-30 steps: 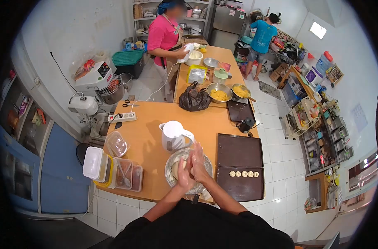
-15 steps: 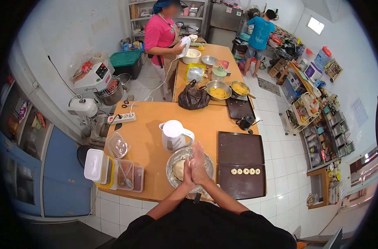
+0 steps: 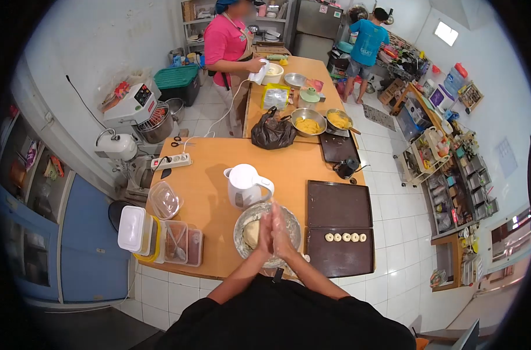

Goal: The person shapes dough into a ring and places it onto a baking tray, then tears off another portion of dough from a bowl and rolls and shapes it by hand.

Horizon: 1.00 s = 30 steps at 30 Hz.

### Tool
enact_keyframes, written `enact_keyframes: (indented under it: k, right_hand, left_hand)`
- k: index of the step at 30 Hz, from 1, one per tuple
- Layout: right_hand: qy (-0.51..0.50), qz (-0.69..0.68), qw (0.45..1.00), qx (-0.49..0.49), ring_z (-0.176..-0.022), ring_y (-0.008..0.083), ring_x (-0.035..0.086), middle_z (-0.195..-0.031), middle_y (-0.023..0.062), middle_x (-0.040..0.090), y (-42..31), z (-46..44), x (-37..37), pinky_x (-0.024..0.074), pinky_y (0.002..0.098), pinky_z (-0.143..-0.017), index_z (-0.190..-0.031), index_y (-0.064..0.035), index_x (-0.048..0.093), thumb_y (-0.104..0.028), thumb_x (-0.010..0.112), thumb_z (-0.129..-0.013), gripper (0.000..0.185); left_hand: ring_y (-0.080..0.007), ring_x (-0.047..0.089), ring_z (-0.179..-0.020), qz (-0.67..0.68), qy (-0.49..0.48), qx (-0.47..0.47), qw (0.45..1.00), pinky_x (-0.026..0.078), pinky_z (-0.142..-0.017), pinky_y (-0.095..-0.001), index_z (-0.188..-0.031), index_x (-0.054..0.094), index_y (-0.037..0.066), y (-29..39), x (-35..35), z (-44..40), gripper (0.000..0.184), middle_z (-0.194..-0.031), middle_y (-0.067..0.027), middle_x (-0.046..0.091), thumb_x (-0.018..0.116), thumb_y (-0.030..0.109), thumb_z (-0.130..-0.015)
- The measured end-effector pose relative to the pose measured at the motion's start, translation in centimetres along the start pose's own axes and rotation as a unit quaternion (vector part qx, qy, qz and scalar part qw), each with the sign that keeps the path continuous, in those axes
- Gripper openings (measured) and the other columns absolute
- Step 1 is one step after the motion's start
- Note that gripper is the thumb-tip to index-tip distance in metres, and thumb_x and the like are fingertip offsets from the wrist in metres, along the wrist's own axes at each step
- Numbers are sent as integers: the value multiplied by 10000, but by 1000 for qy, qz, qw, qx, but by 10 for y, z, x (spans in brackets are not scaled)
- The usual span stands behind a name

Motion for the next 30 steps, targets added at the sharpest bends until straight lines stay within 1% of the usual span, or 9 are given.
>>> enact_keyframes:
  k: [2, 4, 6, 10, 14, 17, 24, 28, 30]
  right_hand:
    - [-16, -26, 1000, 7, -1467, 288, 82, -1584, 144, 111, 0, 9, 3, 65, 381, -1184, -1522, -37, 97, -545, 190, -1008, 729]
    - [-6, -12, 993, 114, -1430, 377, 176, -1545, 237, 182, -7, 13, 1, 131, 410, -1168, -1506, 9, 125, -501, 248, -1012, 721]
    - [15, -57, 992, 108, -1420, 370, 206, -1542, 229, 193, 22, 4, -3, 150, 405, -1163, -1509, 6, 92, -483, 251, -1016, 712]
    - [13, -185, 967, 177, -1427, 328, 203, -1540, 215, 199, 23, -8, -20, 151, 379, -1165, -1515, -5, 34, -488, 209, -1026, 710]
    - [-49, -68, 995, 53, -1456, 318, 70, -1570, 195, 72, -12, 12, -8, 82, 388, -1176, -1512, 6, 48, -547, 165, -1005, 759]
    - [-77, 8, 997, -20, -1465, 348, -3, -1578, 207, 9, -16, 16, -4, 26, 418, -1179, -1514, 0, 55, -578, 151, -993, 784]
    - [-16, -121, 984, 126, -1462, 352, -61, -1591, 158, -39, 26, -5, -17, -12, 458, -1170, -1522, -71, -10, -639, 105, -957, 810]
    - [-52, -4, 999, 4, -1459, 354, -95, -1598, 130, -67, 20, 13, -6, -34, 481, -1165, -1527, -111, -48, -674, 78, -936, 826]
    - [-55, 30, 998, -26, -1458, 355, -111, -1601, 116, -81, 27, 18, -4, -45, 492, -1163, -1530, -132, -67, -692, 65, -926, 834]
  left_hand:
    - [-231, 241, -1420, 55, 55, 35, 996, 183, -1162, -366, -1497, 258, 64, 20, 6, -9, 647, -1547, -86, 260, 244, 497, -1017]
    - [-236, 179, -1444, -62, 59, 81, 993, 145, -1171, -390, -1507, 225, 57, 29, 16, -3, 642, -1570, -84, 203, 238, 477, -1022]
    - [-256, 202, -1434, -225, -36, 196, 954, 124, -1174, -385, -1508, 229, 61, 18, 25, 4, 668, -1549, -122, 250, 212, 511, -1015]
    - [-220, 215, -1433, -128, -27, 95, 987, 118, -1179, -365, -1502, 230, 42, -3, 38, 18, 641, -1556, -87, 247, 217, 473, -1027]
    - [-229, 232, -1427, 62, 32, -6, 998, 156, -1169, -394, -1528, 189, 138, 10, 6, -8, 774, -1547, -79, 253, 284, 644, -950]
    - [-247, 262, -1404, 5, -17, 35, 999, 182, -1161, -407, -1535, 175, 184, 37, 14, -6, 816, -1537, -77, 253, 266, 705, -914]
    - [-248, 218, -1431, -20, -52, -21, 998, 168, -1170, -424, -1536, 175, 179, 8, 32, 21, 786, -1552, -70, 250, 217, 681, -934]
    - [-253, 180, -1448, -12, -24, -8, 1000, 142, -1177, -423, -1536, 174, 193, 24, 26, 7, 778, -1574, -80, 196, 228, 681, -933]
    - [-281, 91, -1468, -23, -38, 18, 999, 117, -1182, -427, -1543, 115, 228, 35, 22, 0, 871, -1607, -71, 14, 241, 767, -870]
Point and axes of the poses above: each hand's wrist, its own z-axis away from the middle knuckle, its own x-axis out of the palm, y = z × x, the point moved 1 cm from there along -z, towards the middle knuckle
